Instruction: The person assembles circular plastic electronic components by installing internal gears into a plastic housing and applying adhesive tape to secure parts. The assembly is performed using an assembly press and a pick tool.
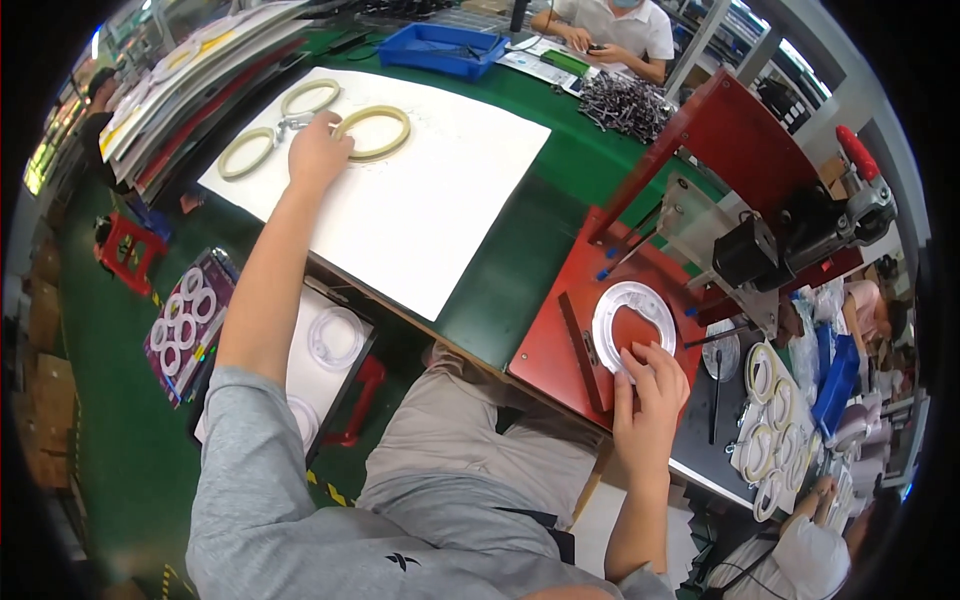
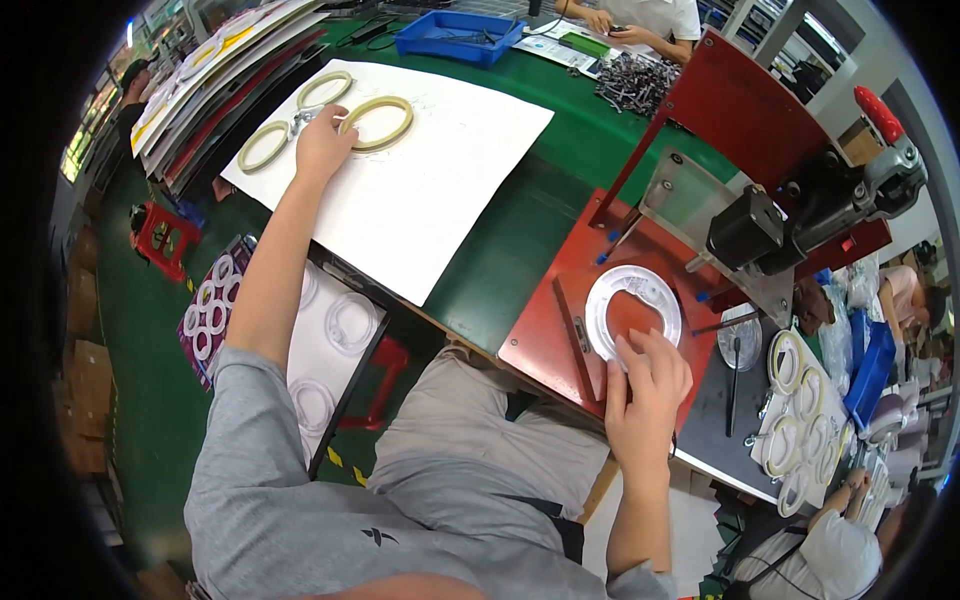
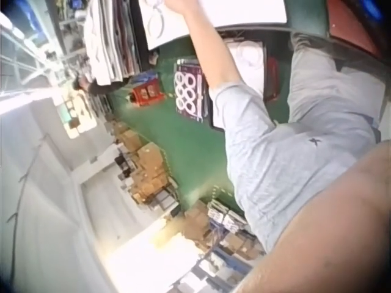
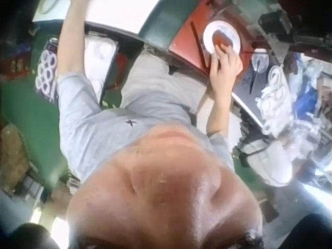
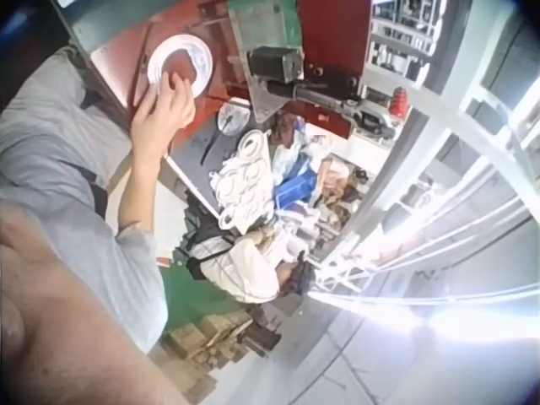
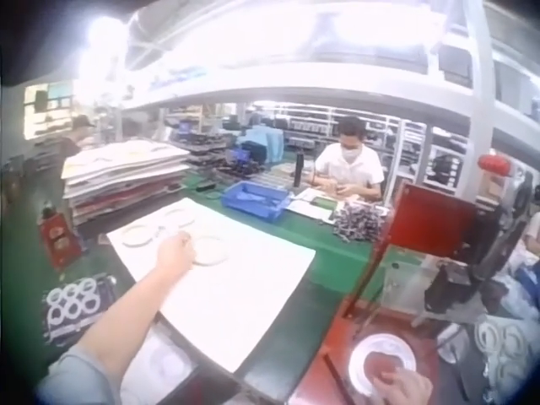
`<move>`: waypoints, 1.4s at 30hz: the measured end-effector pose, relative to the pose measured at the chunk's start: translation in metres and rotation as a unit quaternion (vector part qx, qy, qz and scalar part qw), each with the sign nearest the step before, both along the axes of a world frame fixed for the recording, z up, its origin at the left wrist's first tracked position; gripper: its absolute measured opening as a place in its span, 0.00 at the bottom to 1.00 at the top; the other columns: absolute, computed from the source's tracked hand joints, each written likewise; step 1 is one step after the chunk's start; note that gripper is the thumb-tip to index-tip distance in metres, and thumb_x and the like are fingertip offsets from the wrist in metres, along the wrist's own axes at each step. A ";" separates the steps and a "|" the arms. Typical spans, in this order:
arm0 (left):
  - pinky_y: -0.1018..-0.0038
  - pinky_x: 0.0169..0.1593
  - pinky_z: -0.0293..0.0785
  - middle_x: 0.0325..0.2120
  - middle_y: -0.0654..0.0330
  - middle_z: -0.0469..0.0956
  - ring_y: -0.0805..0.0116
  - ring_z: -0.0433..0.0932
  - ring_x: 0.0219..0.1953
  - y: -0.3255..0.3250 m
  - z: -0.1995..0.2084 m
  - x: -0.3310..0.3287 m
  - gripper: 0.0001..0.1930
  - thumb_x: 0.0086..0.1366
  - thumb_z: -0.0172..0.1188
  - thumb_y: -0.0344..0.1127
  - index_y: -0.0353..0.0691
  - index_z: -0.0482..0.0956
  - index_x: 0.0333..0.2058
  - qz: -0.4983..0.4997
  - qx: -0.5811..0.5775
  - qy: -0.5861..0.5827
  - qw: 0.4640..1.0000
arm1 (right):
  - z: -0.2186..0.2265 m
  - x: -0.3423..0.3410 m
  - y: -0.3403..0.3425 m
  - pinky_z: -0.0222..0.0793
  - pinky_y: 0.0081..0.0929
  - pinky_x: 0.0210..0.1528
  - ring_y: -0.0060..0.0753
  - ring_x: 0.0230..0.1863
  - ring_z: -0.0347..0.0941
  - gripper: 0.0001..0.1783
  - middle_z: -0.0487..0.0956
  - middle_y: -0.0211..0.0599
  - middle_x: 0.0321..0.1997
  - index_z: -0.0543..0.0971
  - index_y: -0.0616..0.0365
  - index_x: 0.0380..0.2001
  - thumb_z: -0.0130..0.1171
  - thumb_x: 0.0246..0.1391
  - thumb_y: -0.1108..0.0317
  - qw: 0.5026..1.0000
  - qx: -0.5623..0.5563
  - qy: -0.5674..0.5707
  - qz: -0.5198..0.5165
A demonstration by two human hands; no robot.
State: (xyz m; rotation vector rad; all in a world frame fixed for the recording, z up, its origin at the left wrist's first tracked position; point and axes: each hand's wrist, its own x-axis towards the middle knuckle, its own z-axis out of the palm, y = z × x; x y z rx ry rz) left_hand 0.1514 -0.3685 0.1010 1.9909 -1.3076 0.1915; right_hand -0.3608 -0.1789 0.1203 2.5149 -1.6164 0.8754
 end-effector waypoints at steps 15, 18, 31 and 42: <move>0.71 0.38 0.78 0.35 0.56 0.82 0.63 0.82 0.35 0.159 0.075 -0.189 0.15 0.52 0.66 0.27 0.38 0.83 0.41 -0.440 -0.078 0.081 0.891 | 0.007 0.044 0.023 0.69 0.40 0.62 0.48 0.58 0.75 0.38 0.76 0.55 0.56 0.58 0.71 0.67 0.46 0.70 0.46 0.738 0.312 -0.555 0.224; 0.69 0.37 0.80 0.36 0.55 0.81 0.60 0.82 0.34 0.185 0.054 -0.217 0.18 0.48 0.67 0.21 0.37 0.82 0.42 -0.470 -0.113 -0.006 0.876 | 0.019 0.051 0.027 0.77 0.35 0.47 0.40 0.41 0.81 0.34 0.80 0.51 0.43 0.65 0.70 0.61 0.53 0.68 0.47 0.694 0.388 -0.562 0.228; 0.74 0.53 0.75 0.46 0.52 0.82 0.67 0.81 0.48 0.214 -0.014 -0.246 0.15 0.67 0.60 0.22 0.25 0.78 0.52 -0.534 0.117 0.519 0.657 | 0.024 0.020 0.021 0.72 0.17 0.35 0.19 0.32 0.78 0.14 0.82 0.32 0.33 0.81 0.66 0.37 0.74 0.48 0.76 0.844 0.179 -0.495 0.102; 0.72 0.43 0.77 0.38 0.53 0.84 0.63 0.83 0.38 0.202 0.009 -0.284 0.19 0.57 0.72 0.29 0.32 0.83 0.47 -0.587 0.050 0.323 0.741 | -0.006 -0.021 0.040 0.70 0.19 0.31 0.20 0.28 0.75 0.13 0.80 0.33 0.29 0.78 0.66 0.37 0.70 0.53 0.70 0.819 0.163 -0.549 0.033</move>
